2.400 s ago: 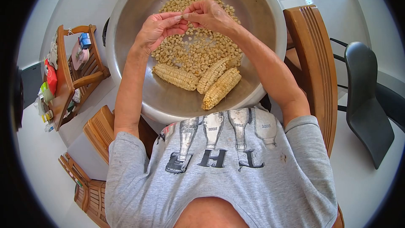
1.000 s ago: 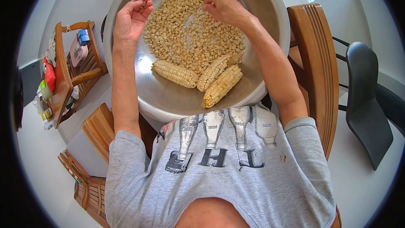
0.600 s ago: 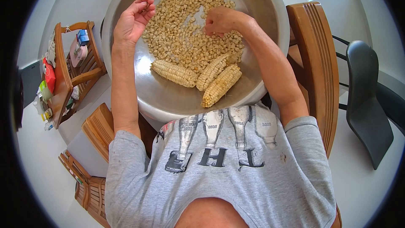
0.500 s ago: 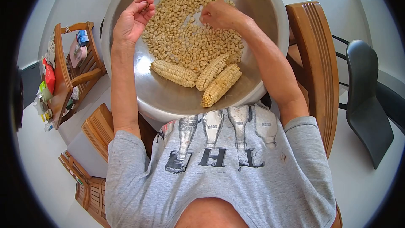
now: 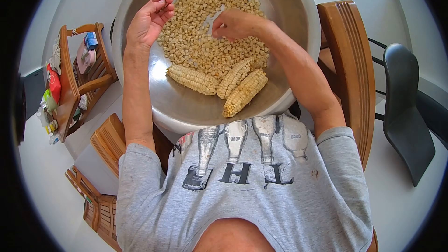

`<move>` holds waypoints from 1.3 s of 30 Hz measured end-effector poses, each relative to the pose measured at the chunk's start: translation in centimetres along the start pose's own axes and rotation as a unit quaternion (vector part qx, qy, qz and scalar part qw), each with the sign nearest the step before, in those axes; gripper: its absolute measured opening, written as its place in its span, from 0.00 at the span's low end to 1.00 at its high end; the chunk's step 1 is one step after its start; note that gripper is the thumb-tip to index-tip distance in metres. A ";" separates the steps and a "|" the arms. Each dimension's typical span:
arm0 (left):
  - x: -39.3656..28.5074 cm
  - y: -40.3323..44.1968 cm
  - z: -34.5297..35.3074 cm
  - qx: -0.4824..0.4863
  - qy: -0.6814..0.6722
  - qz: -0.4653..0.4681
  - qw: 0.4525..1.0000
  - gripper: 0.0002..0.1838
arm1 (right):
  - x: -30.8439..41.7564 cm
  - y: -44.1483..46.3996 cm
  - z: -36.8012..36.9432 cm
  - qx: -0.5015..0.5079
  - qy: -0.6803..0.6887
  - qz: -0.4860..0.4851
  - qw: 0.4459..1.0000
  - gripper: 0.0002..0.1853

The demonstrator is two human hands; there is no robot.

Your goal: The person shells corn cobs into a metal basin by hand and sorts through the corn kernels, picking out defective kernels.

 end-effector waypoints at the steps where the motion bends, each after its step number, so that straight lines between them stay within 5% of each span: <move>1: 0.1 0.0 0.0 -0.001 0.001 -0.002 1.000 0.11 | 0.2 0.0 0.5 0.009 0.005 -0.002 1.000 0.11; 6: 0.0 -0.1 0.0 -0.008 0.005 0.001 1.000 0.11 | -0.6 0.9 1.8 -0.011 0.005 -0.046 0.999 0.10; 8: 0.1 -0.1 0.1 -0.012 0.015 -0.003 1.000 0.11 | -0.1 1.3 1.1 -0.106 -0.051 -0.074 0.990 0.11; 12: 1.1 0.4 -0.3 0.090 0.043 0.016 0.995 0.11 | -0.6 2.6 3.1 -0.176 -0.152 -0.088 0.969 0.11; 13: 1.2 0.0 -0.1 0.042 0.045 0.023 0.998 0.11 | -0.7 2.7 3.9 -0.193 -0.213 -0.150 0.946 0.09; 16: 1.4 0.1 -0.4 0.000 0.010 -0.003 1.000 0.10 | -0.4 3.8 4.1 -0.148 -0.286 -0.135 0.937 0.04; 21: 0.7 -0.3 0.4 0.020 -0.029 -0.008 0.999 0.08 | 1.6 2.4 2.7 -0.233 -0.181 -0.174 0.940 0.06; 25: 1.0 -0.2 -0.1 0.008 -0.050 -0.002 0.999 0.09 | 7.1 1.4 5.3 -0.169 -0.226 -0.367 0.886 0.15; 26: 1.1 0.0 -0.1 0.013 -0.052 -0.008 0.999 0.09 | 7.9 1.1 6.0 -0.118 -0.235 -0.348 0.900 0.19; 32: 1.8 -0.2 1.3 0.038 -0.050 -0.029 0.998 0.09 | 6.4 2.1 9.3 -0.183 -0.312 -0.414 0.836 0.16; 35: 2.3 -0.2 1.8 0.046 -0.046 -0.038 0.997 0.08 | 7.0 1.6 9.1 -0.124 -0.265 -0.419 0.859 0.10; 39: 2.4 -1.0 2.0 0.041 -0.044 -0.037 0.998 0.08 | 7.0 0.5 7.9 -0.017 -0.291 -0.308 0.906 0.03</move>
Point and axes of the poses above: each hand's wrist, its own y-axis towards the middle knuckle, its own z-axis out of the palm, x = y × z, the point moved 6 cm from there along y, towards the middle knuckle, and after that the axes turned 15 degrees about -z, right-handed, at the moved point
